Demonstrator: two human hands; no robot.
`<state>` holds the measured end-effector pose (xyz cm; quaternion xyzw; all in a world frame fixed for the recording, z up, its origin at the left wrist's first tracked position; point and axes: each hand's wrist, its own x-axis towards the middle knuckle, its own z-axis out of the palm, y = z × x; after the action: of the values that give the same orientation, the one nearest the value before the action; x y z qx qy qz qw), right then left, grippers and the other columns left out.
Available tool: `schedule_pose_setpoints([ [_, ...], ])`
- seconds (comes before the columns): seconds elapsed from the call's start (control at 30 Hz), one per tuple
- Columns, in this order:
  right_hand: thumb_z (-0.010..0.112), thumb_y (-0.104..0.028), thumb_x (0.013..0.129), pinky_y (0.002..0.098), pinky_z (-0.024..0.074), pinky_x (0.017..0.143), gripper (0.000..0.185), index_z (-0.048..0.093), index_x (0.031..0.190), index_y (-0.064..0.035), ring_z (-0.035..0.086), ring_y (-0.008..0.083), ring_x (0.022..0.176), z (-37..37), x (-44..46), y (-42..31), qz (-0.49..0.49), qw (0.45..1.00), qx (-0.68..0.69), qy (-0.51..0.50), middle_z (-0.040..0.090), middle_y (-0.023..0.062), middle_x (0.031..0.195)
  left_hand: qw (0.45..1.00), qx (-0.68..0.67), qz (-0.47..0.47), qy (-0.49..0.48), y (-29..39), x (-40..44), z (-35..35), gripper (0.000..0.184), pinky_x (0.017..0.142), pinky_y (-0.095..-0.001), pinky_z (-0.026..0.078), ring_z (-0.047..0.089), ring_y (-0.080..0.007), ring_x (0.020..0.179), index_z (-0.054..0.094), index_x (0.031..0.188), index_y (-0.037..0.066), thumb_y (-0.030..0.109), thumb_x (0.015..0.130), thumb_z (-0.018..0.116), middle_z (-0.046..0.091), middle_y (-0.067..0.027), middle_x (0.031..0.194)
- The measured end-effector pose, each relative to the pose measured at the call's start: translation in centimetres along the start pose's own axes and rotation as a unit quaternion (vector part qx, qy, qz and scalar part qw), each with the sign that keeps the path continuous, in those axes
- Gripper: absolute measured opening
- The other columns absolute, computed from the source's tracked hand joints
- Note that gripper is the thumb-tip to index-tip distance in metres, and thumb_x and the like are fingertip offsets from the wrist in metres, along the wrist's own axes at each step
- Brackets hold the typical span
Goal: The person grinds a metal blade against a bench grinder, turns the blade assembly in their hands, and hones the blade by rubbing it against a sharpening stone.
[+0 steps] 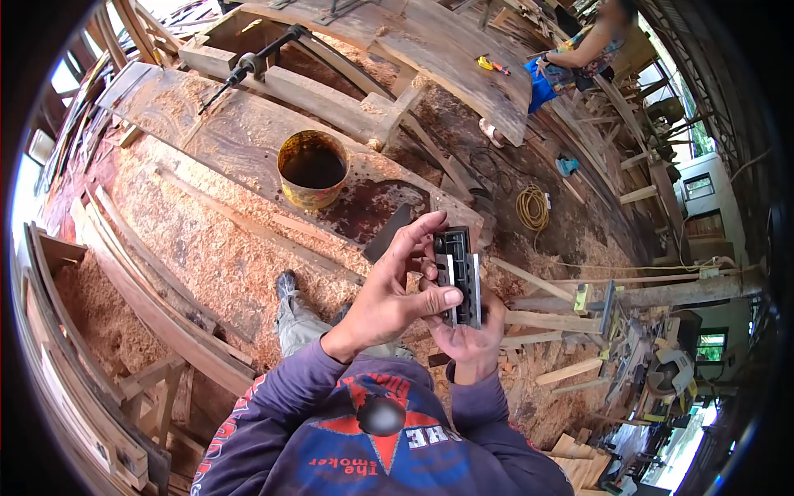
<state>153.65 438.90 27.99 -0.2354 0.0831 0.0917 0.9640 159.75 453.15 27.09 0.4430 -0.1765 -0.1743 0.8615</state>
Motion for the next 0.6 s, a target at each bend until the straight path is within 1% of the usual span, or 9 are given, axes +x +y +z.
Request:
schedule_pose_setpoints([
  [0.1, 0.045, -0.034, 0.103, 0.0294, 0.0487, 0.068, 0.055, 0.042, 0.145, 0.0003, 0.061, 0.018, 0.09, -0.4, -0.2, 0.0, 0.004, 1.0, -0.006, 0.024, 0.06, 0.0123, 0.12, 0.998, -0.042, -0.044, 0.008, 0.2, 0.2, 0.1, 0.086, 0.093, -0.0282, 0.043, 0.049, -0.0121, 0.102, 0.038, 0.152, 0.005, 0.01, 0.08, 0.085, 0.048, -0.0041, 0.131],
  [0.2, 0.042, -0.034, 0.099, 0.0307, 0.0485, 0.068, 0.054, 0.048, 0.14, 0.0006, 0.062, 0.0209, 0.097, -0.4, 0.1, -0.1, 0.01, 0.999, 0.021, -0.033, 0.057, 0.0133, 0.119, 0.996, -0.069, -0.043, 0.021, -0.3, 0.7, 0.0, 0.081, 0.094, -0.0286, 0.042, 0.05, -0.0126, 0.105, 0.039, 0.15, 0.004, 0.009, 0.082, 0.083, 0.049, -0.0053, 0.131],
  [0.3, 0.043, -0.034, 0.099, 0.0306, 0.0447, 0.065, 0.054, 0.049, 0.14, -0.0005, 0.061, 0.0199, 0.093, 0.9, 0.2, -0.1, -0.016, 0.999, -0.009, 0.036, 0.061, 0.0115, 0.116, 0.999, -0.044, -0.023, 0.021, -0.4, 1.2, -0.1, 0.077, 0.087, -0.0279, 0.048, 0.051, -0.0127, 0.106, 0.042, 0.149, 0.006, 0.009, 0.084, 0.081, 0.049, -0.0062, 0.133],
  [0.37, 0.043, -0.034, 0.1, 0.0316, 0.044, 0.065, 0.053, 0.05, 0.14, -0.001, 0.059, 0.0203, 0.092, 0.7, 0.1, -0.2, -0.014, 0.999, 0.013, 0.046, 0.062, 0.0112, 0.117, 0.993, -0.078, -0.076, 0.034, 0.6, 1.5, 0.2, 0.072, 0.074, -0.0251, 0.054, 0.052, -0.0122, 0.106, 0.044, 0.147, 0.007, 0.009, 0.085, 0.08, 0.049, -0.0067, 0.134],
  [0.4, 0.043, -0.034, 0.1, 0.0319, 0.0437, 0.065, 0.052, 0.05, 0.14, -0.0011, 0.058, 0.0205, 0.092, 0.6, 0.1, -0.2, -0.013, 0.999, 0.02, 0.048, 0.063, 0.0111, 0.117, 0.994, -0.077, -0.076, 0.034, 0.6, 1.8, 0.1, 0.072, 0.074, -0.0251, 0.054, 0.052, -0.0122, 0.106, 0.044, 0.147, 0.007, 0.009, 0.085, 0.08, 0.049, -0.0067, 0.134],
  [0.47, 0.043, -0.033, 0.1, 0.0326, 0.0433, 0.066, 0.051, 0.052, 0.138, -0.0009, 0.056, 0.0212, 0.092, 0.1, 0.4, -0.2, 0.0, 0.999, 0.045, 0.03, 0.063, 0.0118, 0.118, 0.995, -0.066, -0.071, 0.034, 0.3, 2.3, -0.1, 0.07, 0.064, -0.023, 0.056, 0.053, -0.012, 0.104, 0.043, 0.147, 0.008, 0.01, 0.087, 0.079, 0.048, -0.007, 0.135],
  [0.5, 0.043, -0.033, 0.1, 0.0328, 0.0431, 0.066, 0.05, 0.053, 0.137, -0.0008, 0.055, 0.0215, 0.092, -0.2, 0.6, -0.3, 0.005, 0.998, 0.054, 0.024, 0.063, 0.012, 0.119, 0.995, -0.066, -0.071, 0.035, 0.1, 2.6, -0.2, 0.07, 0.064, -0.023, 0.056, 0.053, -0.012, 0.104, 0.043, 0.147, 0.008, 0.01, 0.087, 0.079, 0.048, -0.007, 0.135],
  [0.57, 0.043, -0.033, 0.1, 0.033, 0.0433, 0.068, 0.049, 0.056, 0.133, -0.0005, 0.054, 0.0228, 0.096, -0.7, 1.0, -0.6, 0.039, 0.996, 0.06, -0.062, 0.063, 0.012, 0.118, 0.997, -0.041, -0.042, 0.042, -0.2, 3.2, -0.4, 0.068, 0.064, -0.0226, 0.057, 0.054, -0.0124, 0.103, 0.043, 0.147, 0.008, 0.01, 0.088, 0.077, 0.048, -0.0071, 0.134],
  [0.6, 0.043, -0.033, 0.1, 0.033, 0.0433, 0.068, 0.049, 0.056, 0.133, -0.0005, 0.054, 0.0228, 0.096, -0.6, 1.1, -0.6, 0.04, 0.996, 0.059, -0.062, 0.063, 0.012, 0.118, 0.997, -0.043, -0.042, 0.044, -0.1, 3.4, -0.4, 0.068, 0.064, -0.0226, 0.057, 0.054, -0.0124, 0.103, 0.043, 0.147, 0.008, 0.01, 0.088, 0.077, 0.048, -0.0071, 0.134],
])
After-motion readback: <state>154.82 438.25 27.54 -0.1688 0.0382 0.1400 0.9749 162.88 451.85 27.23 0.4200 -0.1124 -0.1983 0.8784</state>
